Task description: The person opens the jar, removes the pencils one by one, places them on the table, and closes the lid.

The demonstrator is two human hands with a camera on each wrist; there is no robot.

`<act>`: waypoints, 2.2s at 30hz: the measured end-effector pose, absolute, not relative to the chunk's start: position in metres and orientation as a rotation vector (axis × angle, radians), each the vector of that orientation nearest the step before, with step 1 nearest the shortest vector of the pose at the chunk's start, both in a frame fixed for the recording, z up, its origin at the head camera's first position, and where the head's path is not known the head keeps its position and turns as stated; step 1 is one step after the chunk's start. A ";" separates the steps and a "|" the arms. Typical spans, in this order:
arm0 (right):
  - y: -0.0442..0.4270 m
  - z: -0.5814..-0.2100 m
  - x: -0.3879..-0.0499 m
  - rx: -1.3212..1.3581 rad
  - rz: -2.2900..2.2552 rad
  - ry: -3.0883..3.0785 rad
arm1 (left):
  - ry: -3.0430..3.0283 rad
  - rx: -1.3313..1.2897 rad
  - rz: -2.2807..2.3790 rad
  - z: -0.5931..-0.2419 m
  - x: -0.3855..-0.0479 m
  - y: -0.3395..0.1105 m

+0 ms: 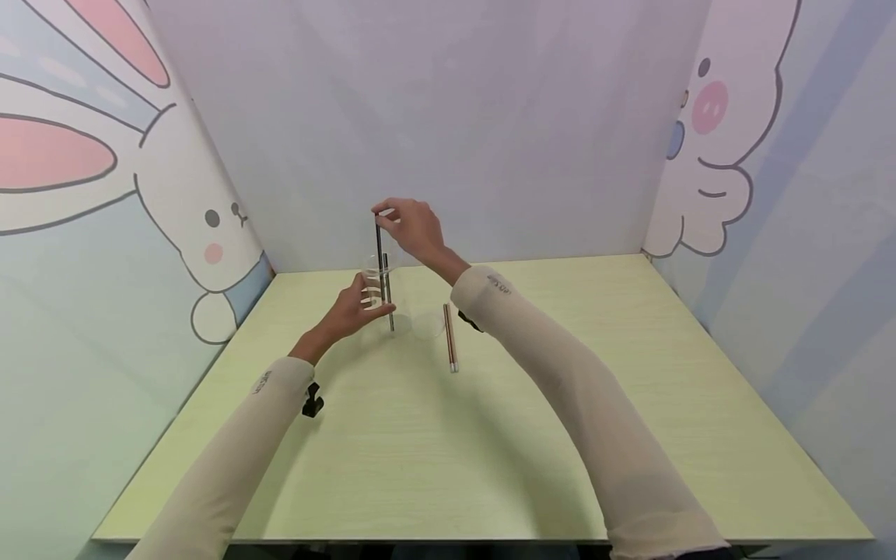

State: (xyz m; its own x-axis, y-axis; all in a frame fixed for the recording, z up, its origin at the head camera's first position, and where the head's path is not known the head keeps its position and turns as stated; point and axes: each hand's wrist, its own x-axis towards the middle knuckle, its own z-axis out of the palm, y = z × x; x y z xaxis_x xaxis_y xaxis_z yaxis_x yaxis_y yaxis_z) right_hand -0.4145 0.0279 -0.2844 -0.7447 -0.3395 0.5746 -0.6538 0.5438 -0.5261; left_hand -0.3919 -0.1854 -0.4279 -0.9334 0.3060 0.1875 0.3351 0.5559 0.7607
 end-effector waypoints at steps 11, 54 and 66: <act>0.038 -0.265 -0.413 0.770 1.121 -2.363 | -2.737 -0.579 -1.352 -0.429 -0.394 -0.187; 0.092 -0.227 -0.433 0.658 1.107 -2.271 | -2.724 -0.589 -1.362 -0.429 -0.395 -0.196; 0.137 -0.278 -0.446 0.607 1.063 -2.392 | -2.727 -0.592 -1.348 -0.429 -0.395 -0.194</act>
State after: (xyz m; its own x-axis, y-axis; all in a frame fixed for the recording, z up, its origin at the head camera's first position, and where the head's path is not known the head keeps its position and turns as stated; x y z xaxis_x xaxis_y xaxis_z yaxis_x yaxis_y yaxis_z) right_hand -0.4459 0.1373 -0.2785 -0.8016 -0.2085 0.5603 -0.5555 0.6061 -0.5692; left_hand -0.3946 -0.1938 -0.4291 -0.9263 0.3174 0.2030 0.3540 0.5488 0.7573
